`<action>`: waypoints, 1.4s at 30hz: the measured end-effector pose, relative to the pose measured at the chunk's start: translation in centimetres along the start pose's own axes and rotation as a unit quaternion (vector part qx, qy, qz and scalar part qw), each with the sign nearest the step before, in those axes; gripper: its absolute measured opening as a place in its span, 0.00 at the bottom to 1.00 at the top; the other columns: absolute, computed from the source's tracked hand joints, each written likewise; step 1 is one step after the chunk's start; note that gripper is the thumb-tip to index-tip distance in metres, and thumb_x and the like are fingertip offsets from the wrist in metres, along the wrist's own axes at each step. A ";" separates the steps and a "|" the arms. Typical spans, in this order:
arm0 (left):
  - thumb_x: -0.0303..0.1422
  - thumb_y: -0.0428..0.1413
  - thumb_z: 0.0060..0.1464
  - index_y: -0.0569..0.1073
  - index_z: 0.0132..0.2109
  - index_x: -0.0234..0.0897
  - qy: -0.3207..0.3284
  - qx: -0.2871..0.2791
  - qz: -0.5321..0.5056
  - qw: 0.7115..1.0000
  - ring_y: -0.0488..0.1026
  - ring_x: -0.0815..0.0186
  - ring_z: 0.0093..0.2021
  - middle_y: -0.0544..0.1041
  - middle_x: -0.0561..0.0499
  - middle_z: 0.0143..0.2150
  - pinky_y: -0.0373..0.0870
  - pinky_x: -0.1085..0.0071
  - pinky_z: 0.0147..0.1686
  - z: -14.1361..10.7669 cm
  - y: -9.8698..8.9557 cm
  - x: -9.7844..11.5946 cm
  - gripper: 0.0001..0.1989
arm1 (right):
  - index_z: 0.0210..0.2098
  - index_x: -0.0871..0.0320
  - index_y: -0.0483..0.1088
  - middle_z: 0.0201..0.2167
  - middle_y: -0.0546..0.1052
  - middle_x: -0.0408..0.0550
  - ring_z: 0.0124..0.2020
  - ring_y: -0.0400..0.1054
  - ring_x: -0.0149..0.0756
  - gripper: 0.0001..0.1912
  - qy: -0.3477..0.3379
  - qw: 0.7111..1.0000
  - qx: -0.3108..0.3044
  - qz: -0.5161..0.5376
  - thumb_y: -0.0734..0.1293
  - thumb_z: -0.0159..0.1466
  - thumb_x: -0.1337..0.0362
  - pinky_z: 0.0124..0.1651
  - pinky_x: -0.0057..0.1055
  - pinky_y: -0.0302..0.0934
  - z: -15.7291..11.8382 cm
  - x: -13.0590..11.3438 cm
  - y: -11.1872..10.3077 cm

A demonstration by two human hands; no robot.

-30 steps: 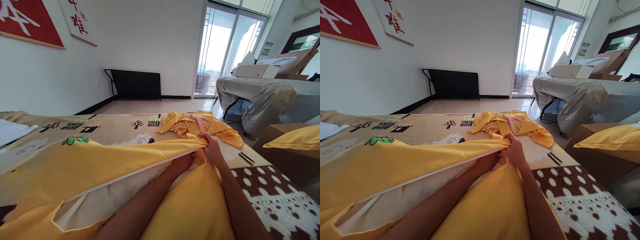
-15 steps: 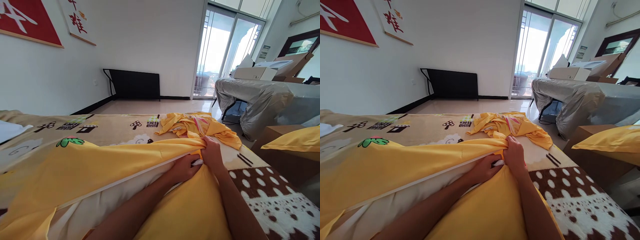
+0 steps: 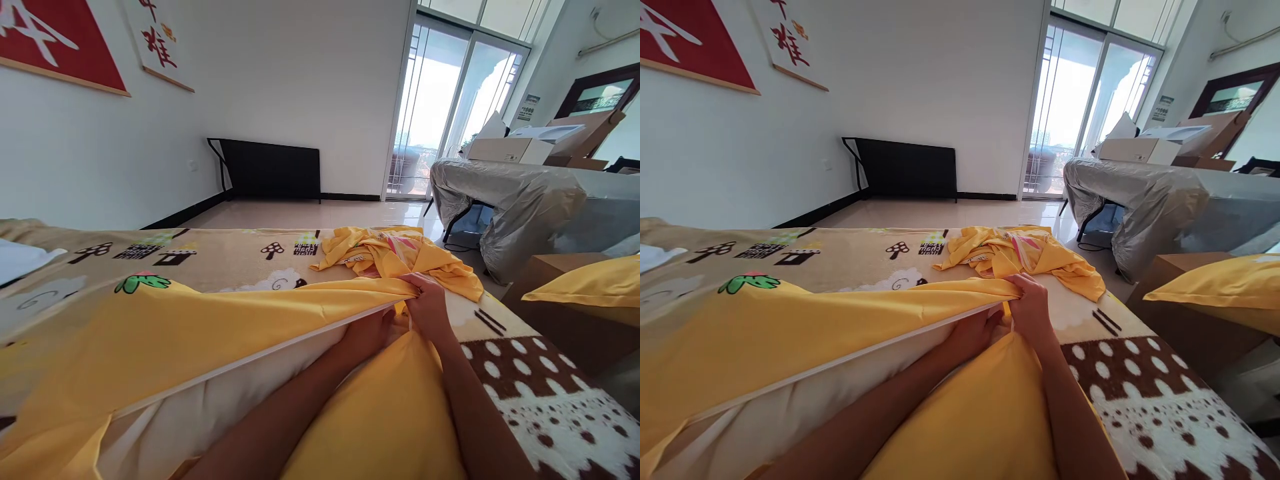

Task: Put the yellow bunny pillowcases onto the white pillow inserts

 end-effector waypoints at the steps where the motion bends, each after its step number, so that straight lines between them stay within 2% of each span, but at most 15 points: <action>1: 0.36 0.42 0.61 0.66 0.56 0.43 -0.011 0.002 -0.008 1.000 0.64 0.58 0.58 0.75 0.49 0.51 0.55 0.56 0.60 0.1 0.1 -0.3 0.19 | 0.34 0.56 0.75 0.31 0.76 0.45 0.35 0.69 0.37 0.20 -0.006 1.000 -0.011 -0.010 0.58 0.45 0.72 0.38 0.28 0.60 0.0 0.0 -0.1; 4: 0.36 0.39 0.62 0.66 0.56 0.43 -0.034 0.005 -0.015 0.999 0.64 0.59 0.58 0.75 0.49 0.51 0.57 0.55 0.60 0.4 0.3 -0.8 0.19 | 0.41 0.54 0.74 0.37 0.76 0.45 0.39 0.68 0.38 0.26 -0.024 0.996 -0.060 -0.058 0.59 0.44 0.74 0.41 0.29 0.60 0.0 0.0 -0.2; 6: 0.35 0.38 0.63 0.66 0.56 0.44 -0.035 0.006 -0.009 0.999 0.65 0.60 0.58 0.75 0.49 0.51 0.58 0.56 0.60 0.5 0.2 -0.8 0.19 | 0.43 0.53 0.72 0.40 0.75 0.46 0.39 0.68 0.39 0.28 -0.029 0.993 -0.065 -0.093 0.58 0.44 0.75 0.42 0.30 0.60 -0.2 -0.1 -0.2; 10: 0.34 0.39 0.62 0.66 0.56 0.43 -0.021 0.004 0.023 1.000 0.63 0.59 0.59 0.74 0.49 0.53 0.55 0.55 0.61 0.7 0.1 -0.5 0.19 | 0.37 0.56 0.73 0.35 0.73 0.48 0.36 0.67 0.38 0.23 -0.037 0.993 -0.005 -0.108 0.57 0.45 0.76 0.40 0.29 0.60 -0.5 -0.5 0.2; 14: 0.28 0.41 0.60 0.67 0.54 0.42 -0.010 -0.013 0.059 0.998 0.64 0.59 0.59 0.73 0.49 0.54 0.54 0.56 0.61 1.3 0.5 -0.5 0.19 | 0.34 0.57 0.73 0.37 0.74 0.48 0.39 0.68 0.36 0.20 -0.061 0.998 -0.004 -0.021 0.56 0.46 0.76 0.41 0.26 0.60 -0.5 -1.1 0.4; 18: 0.28 0.41 0.59 0.66 0.54 0.42 -0.003 -0.020 0.078 0.997 0.64 0.59 0.58 0.73 0.49 0.55 0.55 0.57 0.61 1.7 0.4 -0.4 0.19 | 0.34 0.57 0.73 0.34 0.75 0.46 0.36 0.69 0.35 0.21 -0.041 0.999 -0.008 0.010 0.56 0.46 0.75 0.38 0.26 0.60 -0.4 -1.0 0.4; 22: 0.32 0.38 0.61 0.65 0.55 0.41 -0.008 -0.015 0.075 0.997 0.65 0.59 0.57 0.74 0.47 0.53 0.56 0.58 0.60 1.1 -0.1 0.3 0.19 | 0.36 0.57 0.74 0.34 0.77 0.47 0.35 0.68 0.37 0.22 -0.002 0.996 -0.003 -0.090 0.57 0.46 0.74 0.37 0.27 0.58 -0.3 0.3 0.7; 25: 0.36 0.45 0.59 0.62 0.58 0.39 0.004 -0.043 0.068 0.997 0.68 0.57 0.54 0.75 0.44 0.51 0.60 0.58 0.57 0.1 -0.3 0.7 0.21 | 0.36 0.57 0.74 0.34 0.78 0.48 0.34 0.68 0.38 0.21 0.029 0.990 -0.020 -0.138 0.57 0.46 0.73 0.36 0.29 0.57 -0.2 1.2 1.0; 28: 0.36 0.49 0.56 0.62 0.59 0.39 0.025 -0.072 0.051 0.996 0.68 0.56 0.54 0.74 0.44 0.52 0.63 0.59 0.55 -0.6 -0.4 0.9 0.23 | 0.33 0.58 0.75 0.29 0.78 0.47 0.30 0.68 0.36 0.19 0.048 0.992 -0.045 -0.105 0.58 0.46 0.72 0.34 0.27 0.56 0.0 1.6 1.0; 30: 0.37 0.49 0.57 0.65 0.57 0.41 0.031 -0.063 -0.003 0.998 0.67 0.58 0.56 0.73 0.46 0.54 0.60 0.61 0.57 -0.7 -0.6 0.8 0.21 | 0.32 0.58 0.75 0.27 0.78 0.46 0.29 0.67 0.35 0.18 0.055 0.994 -0.057 -0.071 0.59 0.46 0.71 0.33 0.27 0.56 0.2 1.7 0.8; 34: 0.41 0.49 0.57 0.71 0.52 0.42 -0.053 -0.006 -0.133 0.990 0.65 0.57 0.58 0.74 0.48 0.53 0.52 0.58 0.63 -0.5 -0.9 0.3 0.18 | 0.29 0.60 0.76 0.24 0.77 0.45 0.29 0.67 0.35 0.15 0.066 0.995 -0.074 -0.029 0.59 0.46 0.70 0.34 0.27 0.57 0.5 1.6 0.5; 36: 0.42 0.50 0.56 0.72 0.50 0.42 -0.063 0.008 -0.173 0.983 0.64 0.57 0.59 0.75 0.49 0.52 0.52 0.58 0.63 -0.5 -0.9 0.2 0.18 | 0.29 0.61 0.76 0.24 0.76 0.45 0.29 0.67 0.36 0.15 0.076 0.994 -0.076 -0.020 0.60 0.46 0.69 0.35 0.27 0.57 0.5 1.6 0.4; 40: 0.41 0.50 0.57 0.73 0.51 0.43 -0.015 0.002 -0.190 0.982 0.66 0.59 0.58 0.74 0.51 0.53 0.54 0.62 0.62 -0.7 -1.0 0.4 0.17 | 0.29 0.62 0.76 0.24 0.76 0.44 0.29 0.66 0.35 0.14 0.098 0.989 -0.103 0.029 0.60 0.46 0.68 0.34 0.27 0.58 0.5 1.7 0.5; 42: 0.39 0.47 0.59 0.73 0.49 0.43 0.032 -0.018 -0.156 0.987 0.69 0.62 0.54 0.75 0.52 0.51 0.60 0.65 0.58 -0.9 -1.0 0.7 0.15 | 0.28 0.62 0.76 0.23 0.74 0.42 0.28 0.65 0.34 0.14 0.118 0.981 -0.131 0.075 0.60 0.47 0.67 0.32 0.26 0.57 0.4 1.8 0.6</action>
Point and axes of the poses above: each hand's wrist, its own z-axis towards the middle knuckle, its own y-axis out of the palm, x = y × z, the point moved 1 cm from there along z, towards the middle knuckle
